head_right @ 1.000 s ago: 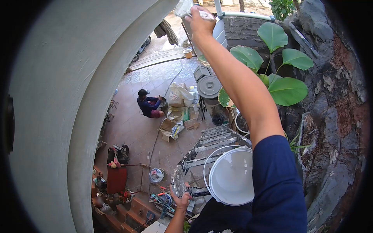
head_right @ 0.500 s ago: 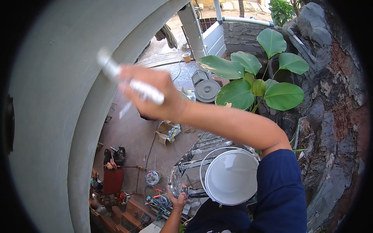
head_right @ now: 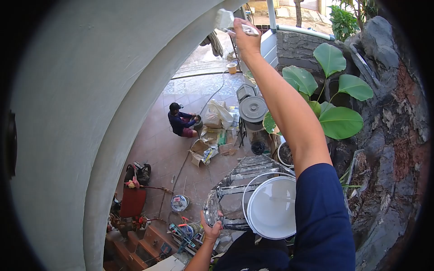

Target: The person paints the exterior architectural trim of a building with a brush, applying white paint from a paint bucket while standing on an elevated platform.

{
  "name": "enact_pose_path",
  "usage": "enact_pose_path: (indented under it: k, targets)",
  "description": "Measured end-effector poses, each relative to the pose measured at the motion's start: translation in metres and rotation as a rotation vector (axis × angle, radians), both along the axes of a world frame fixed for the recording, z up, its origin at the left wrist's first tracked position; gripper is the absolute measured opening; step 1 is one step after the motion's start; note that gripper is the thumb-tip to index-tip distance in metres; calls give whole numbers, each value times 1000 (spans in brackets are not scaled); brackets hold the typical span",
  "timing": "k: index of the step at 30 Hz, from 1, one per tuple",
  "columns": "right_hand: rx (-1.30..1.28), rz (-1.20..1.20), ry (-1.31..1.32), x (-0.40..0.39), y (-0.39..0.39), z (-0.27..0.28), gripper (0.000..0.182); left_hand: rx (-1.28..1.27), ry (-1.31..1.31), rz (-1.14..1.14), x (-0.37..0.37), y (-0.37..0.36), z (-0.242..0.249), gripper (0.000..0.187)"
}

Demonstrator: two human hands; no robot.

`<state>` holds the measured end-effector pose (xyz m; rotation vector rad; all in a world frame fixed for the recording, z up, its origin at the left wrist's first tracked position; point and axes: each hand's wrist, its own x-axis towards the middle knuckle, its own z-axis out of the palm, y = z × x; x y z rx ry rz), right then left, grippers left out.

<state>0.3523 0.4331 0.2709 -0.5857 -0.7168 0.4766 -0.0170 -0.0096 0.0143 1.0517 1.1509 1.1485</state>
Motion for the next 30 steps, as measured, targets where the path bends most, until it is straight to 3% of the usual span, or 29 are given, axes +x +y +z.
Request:
enact_pose_path:
  k: [2, 6, 8, 11, 12, 17, 19, 20, 23, 26, 27, 30]
  targets:
    - [37, 141, 37, -19, 5, -1, 28, 22, 31, 0, -2, 2, -5, 39]
    - [-99, -83, -215, -47, -14, 4, 20, 8, 24, 21, 0, 1, -5, 38]
    - [-98, -242, -473, -82, -56, 6, 21, 29, 31, 12, -1, 2, -6, 37]
    - [-21, -43, -664, -129, -156, 14, 19, 49, 40, 6, -3, 2, -15, 37]
    - [-110, 142, -653, -142, -189, 20, 18, 49, 42, 7, -3, 1, -17, 37]
    - [418, 474, -901, -183, -248, 32, 11, 20, 29, 5, -3, 1, -14, 36]
    - [428, 416, -901, -173, -222, 29, 14, 26, 41, 8, -4, 0, -17, 36]
    - [292, 481, -864, -160, -205, 25, 14, 36, 50, 11, -4, 1, -17, 37]
    - [170, 107, -863, -110, -156, 9, 12, 48, 58, 19, -3, 2, -17, 38]
    - [-197, 29, -559, -69, -108, -5, 13, 46, 28, 20, 0, 4, -17, 39]
    - [-169, -104, -553, -60, -93, -3, 15, 38, 29, 11, -3, 1, -16, 39]
    - [-166, -188, -387, -51, -58, -6, 14, 33, 17, 12, -1, 1, -9, 38]
